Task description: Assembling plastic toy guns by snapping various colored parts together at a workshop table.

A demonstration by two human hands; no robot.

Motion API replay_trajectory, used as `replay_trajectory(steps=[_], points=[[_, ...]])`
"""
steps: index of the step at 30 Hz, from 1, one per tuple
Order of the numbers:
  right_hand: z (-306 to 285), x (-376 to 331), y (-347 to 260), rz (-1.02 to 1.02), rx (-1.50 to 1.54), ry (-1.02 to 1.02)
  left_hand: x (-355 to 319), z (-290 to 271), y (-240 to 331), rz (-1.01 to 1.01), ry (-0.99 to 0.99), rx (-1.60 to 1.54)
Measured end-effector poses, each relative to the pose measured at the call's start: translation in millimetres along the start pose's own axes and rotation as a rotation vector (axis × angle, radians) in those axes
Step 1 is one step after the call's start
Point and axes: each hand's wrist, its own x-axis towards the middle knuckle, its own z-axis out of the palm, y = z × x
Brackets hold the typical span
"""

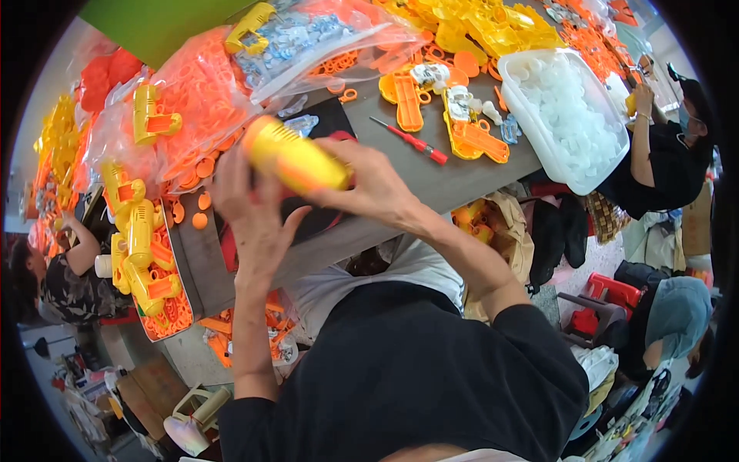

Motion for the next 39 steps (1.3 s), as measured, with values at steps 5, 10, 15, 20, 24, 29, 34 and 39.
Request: replay_trajectory(steps=[5,10,15,20,24,29,34,39], points=[[-70.6,27.6,38.8,0.062,-0.152,0.063,-2.7,16.1,-15.0,-0.095,-0.012,-0.625],[-236.0,79.3,131.1,0.121,-1.444,0.113,-32.1,39.3,-21.9,-0.535,-0.067,-0.938],[-254.0,90.8,192.6,-0.040,-1.623,0.023,-26.5,42.4,-14.7,-0.432,-0.161,-0.852],[-282.7,102.9,198.0,-0.093,-1.613,-0.036,-20.9,25.3,-16.2,-0.437,-0.197,-0.915],[-274.0,99.5,195.6,-0.452,-1.722,0.209,-20.8,35.0,-8.6,-0.413,-0.061,-0.900],[-180.1,74.6,99.4,-0.280,-1.109,0.513,-8.5,56.8,-0.8,-0.231,0.090,-0.684],[-19.0,7.3,29.0,-0.453,-0.755,0.423,-8.4,73.3,9.3,-0.231,0.070,-0.780],[9.7,-25.6,23.4,-0.581,-0.666,0.328,-9.7,70.7,12.6,-0.278,0.054,-0.821]])
